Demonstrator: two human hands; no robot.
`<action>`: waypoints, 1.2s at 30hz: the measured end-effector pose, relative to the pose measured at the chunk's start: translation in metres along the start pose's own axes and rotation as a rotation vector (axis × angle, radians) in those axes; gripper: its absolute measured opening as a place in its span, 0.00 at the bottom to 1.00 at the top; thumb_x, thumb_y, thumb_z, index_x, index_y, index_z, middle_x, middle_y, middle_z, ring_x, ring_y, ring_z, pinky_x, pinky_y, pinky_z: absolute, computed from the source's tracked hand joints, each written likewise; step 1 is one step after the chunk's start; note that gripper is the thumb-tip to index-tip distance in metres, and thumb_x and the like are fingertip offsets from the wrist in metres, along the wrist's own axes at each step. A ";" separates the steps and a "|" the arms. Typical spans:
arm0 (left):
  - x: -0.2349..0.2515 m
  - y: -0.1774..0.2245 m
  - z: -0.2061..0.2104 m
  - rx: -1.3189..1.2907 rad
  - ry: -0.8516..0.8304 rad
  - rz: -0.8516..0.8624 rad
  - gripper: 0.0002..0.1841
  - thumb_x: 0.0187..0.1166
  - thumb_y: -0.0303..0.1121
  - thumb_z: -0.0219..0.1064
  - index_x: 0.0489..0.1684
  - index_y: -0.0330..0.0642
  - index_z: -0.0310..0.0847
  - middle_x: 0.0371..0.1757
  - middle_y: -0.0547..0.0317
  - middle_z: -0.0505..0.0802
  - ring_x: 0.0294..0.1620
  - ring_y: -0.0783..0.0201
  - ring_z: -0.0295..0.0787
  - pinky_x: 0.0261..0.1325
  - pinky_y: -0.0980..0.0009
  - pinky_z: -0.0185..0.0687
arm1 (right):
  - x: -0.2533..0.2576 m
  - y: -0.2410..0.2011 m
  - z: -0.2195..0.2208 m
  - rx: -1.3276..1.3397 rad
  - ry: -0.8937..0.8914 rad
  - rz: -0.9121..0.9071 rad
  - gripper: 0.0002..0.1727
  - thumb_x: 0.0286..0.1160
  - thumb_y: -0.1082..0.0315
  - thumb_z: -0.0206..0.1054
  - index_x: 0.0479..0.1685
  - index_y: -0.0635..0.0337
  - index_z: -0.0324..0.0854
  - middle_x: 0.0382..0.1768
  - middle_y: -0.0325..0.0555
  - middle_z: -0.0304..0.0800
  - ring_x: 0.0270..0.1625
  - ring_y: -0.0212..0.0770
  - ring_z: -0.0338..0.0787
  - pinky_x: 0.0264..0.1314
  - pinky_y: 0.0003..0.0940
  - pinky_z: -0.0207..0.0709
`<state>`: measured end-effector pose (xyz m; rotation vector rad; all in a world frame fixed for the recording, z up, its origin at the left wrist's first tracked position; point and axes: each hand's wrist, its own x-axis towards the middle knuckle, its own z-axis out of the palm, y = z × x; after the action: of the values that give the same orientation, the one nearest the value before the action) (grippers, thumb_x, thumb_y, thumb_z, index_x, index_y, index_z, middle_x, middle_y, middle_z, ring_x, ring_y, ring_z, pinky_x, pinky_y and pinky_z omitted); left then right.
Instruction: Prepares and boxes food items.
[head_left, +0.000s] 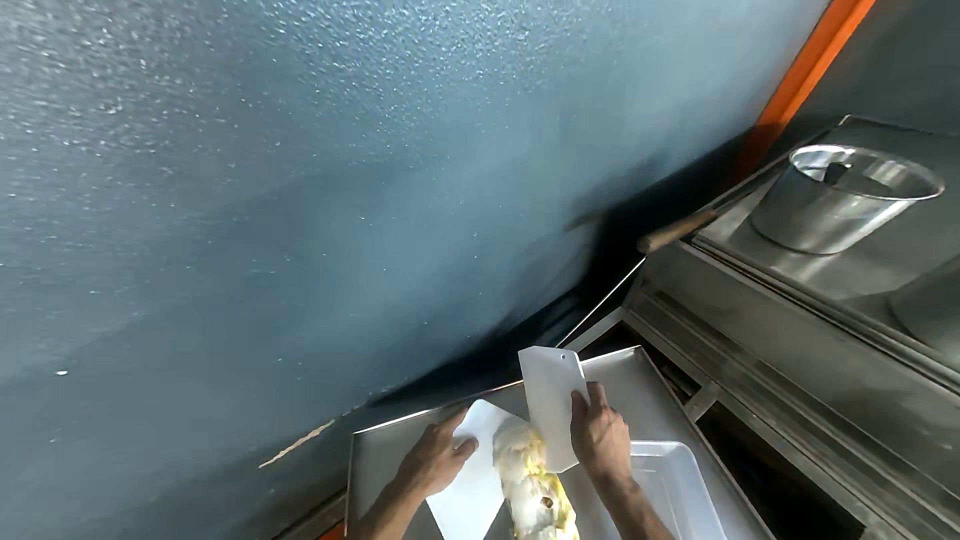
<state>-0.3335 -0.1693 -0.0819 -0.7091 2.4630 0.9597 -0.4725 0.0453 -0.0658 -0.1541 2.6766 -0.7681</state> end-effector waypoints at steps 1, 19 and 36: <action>-0.001 -0.006 0.005 -0.047 0.023 0.011 0.35 0.86 0.48 0.62 0.92 0.47 0.61 0.83 0.46 0.80 0.85 0.53 0.74 0.89 0.54 0.62 | -0.002 0.000 0.001 0.015 0.005 0.011 0.22 0.93 0.56 0.51 0.76 0.56 0.75 0.43 0.59 0.95 0.49 0.62 0.95 0.52 0.59 0.83; -0.031 0.068 -0.010 -0.270 0.180 0.166 0.22 0.85 0.42 0.63 0.74 0.45 0.82 0.64 0.52 0.93 0.65 0.61 0.90 0.73 0.56 0.81 | -0.034 0.021 -0.098 0.335 0.390 -0.051 0.15 0.88 0.62 0.61 0.60 0.64 0.83 0.31 0.54 0.91 0.35 0.54 0.92 0.41 0.56 0.83; -0.029 0.234 0.068 0.294 -0.104 0.007 0.28 0.92 0.43 0.51 0.91 0.48 0.62 0.73 0.41 0.86 0.75 0.45 0.83 0.77 0.48 0.77 | -0.061 0.139 -0.073 0.166 0.744 0.066 0.15 0.82 0.66 0.62 0.51 0.72 0.84 0.26 0.62 0.91 0.28 0.66 0.93 0.28 0.62 0.81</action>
<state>-0.4355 0.0358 0.0047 -0.5378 2.4437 0.6008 -0.4434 0.2113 -0.0637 0.3257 3.2445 -1.2074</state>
